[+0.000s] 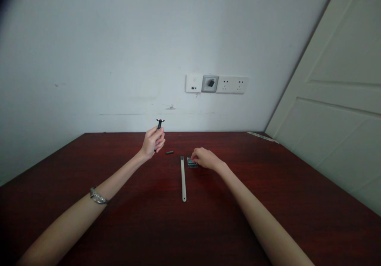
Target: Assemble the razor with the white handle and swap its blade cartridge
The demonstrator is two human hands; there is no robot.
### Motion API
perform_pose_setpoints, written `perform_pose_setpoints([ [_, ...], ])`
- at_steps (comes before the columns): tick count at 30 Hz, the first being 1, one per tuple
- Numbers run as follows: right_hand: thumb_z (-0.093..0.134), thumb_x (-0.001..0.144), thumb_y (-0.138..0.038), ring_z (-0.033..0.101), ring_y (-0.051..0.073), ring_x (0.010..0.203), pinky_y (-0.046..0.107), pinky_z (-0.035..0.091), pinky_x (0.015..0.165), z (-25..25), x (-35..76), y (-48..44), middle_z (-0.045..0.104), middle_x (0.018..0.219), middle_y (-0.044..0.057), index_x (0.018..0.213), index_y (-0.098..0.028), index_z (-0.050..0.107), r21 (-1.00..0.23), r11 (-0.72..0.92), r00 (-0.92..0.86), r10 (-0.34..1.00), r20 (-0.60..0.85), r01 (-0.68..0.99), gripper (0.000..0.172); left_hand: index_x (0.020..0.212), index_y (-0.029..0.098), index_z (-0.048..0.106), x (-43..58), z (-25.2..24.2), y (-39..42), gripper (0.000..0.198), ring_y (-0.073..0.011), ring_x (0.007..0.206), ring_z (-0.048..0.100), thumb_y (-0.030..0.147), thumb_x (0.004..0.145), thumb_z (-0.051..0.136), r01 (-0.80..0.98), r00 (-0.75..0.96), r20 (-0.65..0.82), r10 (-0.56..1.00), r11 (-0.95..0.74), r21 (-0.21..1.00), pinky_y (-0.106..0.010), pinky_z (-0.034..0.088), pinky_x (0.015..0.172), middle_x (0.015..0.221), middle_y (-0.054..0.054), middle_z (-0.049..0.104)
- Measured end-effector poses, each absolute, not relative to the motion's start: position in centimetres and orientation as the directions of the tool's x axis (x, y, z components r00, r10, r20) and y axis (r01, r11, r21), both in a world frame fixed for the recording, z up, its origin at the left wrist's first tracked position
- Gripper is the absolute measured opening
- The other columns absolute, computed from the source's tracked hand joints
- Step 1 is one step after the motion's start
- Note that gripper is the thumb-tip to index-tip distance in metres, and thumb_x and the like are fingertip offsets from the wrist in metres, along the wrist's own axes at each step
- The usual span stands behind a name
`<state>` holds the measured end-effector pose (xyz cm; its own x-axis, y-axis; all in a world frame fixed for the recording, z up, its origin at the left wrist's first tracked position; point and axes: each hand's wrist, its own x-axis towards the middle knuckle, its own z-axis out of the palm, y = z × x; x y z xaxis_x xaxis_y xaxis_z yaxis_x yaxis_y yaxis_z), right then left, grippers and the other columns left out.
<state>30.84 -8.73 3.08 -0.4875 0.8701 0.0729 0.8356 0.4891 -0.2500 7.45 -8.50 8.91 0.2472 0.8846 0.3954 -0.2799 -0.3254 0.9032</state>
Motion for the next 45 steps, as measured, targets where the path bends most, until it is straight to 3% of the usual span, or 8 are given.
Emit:
perform_pose_setpoints([
  [14,0.055,0.078,-0.02,0.06,0.016,0.082,0.023,0.041,0.069,2.9,30.9,-8.7,0.067,0.091,0.005,0.081,-0.019,0.07,-0.329,0.488,-0.482,0.87,0.104,0.809,0.016,0.064,0.019,0.036,7.4,8.9,-8.4,0.037,-0.0022,0.028,0.025,0.043,0.08,0.058,-0.28,0.252,0.422,0.871,-0.351,0.893,-0.015,0.018,0.025,0.045,0.011,0.028],
  [22,0.058,0.072,-0.015,0.061,0.015,0.073,0.022,0.043,0.066,2.8,30.8,-8.4,0.069,0.079,0.006,0.075,-0.015,0.071,-0.469,0.475,-0.482,0.869,0.116,0.745,0.014,0.063,0.019,0.036,7.3,8.8,-8.3,0.037,-0.0023,0.028,0.025,0.043,0.08,0.058,-0.279,0.248,0.428,0.869,-0.359,0.891,-0.014,0.019,0.025,0.045,0.011,0.028],
  [31,0.06,0.073,-0.027,0.061,0.015,0.063,0.023,0.044,0.058,3.6,31.4,-8.2,0.069,0.069,0.004,0.074,-0.013,0.071,-0.615,0.415,-0.447,0.888,0.111,0.671,0.018,0.063,0.019,0.037,7.2,8.8,-8.2,0.036,-0.0023,0.028,0.025,0.043,0.08,0.058,-0.276,0.237,0.439,0.867,-0.373,0.886,-0.014,0.02,0.025,0.045,0.011,0.029],
  [41,0.066,0.07,-0.031,0.063,0.015,0.071,0.028,0.049,0.069,4.9,30.9,-8.7,0.07,0.075,0.005,0.081,-0.013,0.068,-0.82,0.365,-0.399,0.898,0.185,0.441,0.021,0.063,0.018,0.036,7.2,8.8,-8.4,0.036,-0.0025,0.028,0.025,0.041,0.082,0.056,-0.285,0.245,0.444,0.862,-0.374,0.883,-0.014,0.019,0.025,0.045,0.011,0.028],
  [45,0.066,0.07,-0.035,0.061,0.014,0.065,0.022,0.046,0.052,5.6,30.3,-9.3,0.068,0.073,0.004,0.082,-0.013,0.066,-0.862,0.324,-0.344,0.919,0.191,0.389,0.025,0.061,0.019,0.036,7.2,8.8,-8.4,0.037,-0.0024,0.028,0.024,0.042,0.081,0.057,-0.284,0.247,0.444,0.861,-0.374,0.883,-0.015,0.019,0.025,0.045,0.011,0.027],
])
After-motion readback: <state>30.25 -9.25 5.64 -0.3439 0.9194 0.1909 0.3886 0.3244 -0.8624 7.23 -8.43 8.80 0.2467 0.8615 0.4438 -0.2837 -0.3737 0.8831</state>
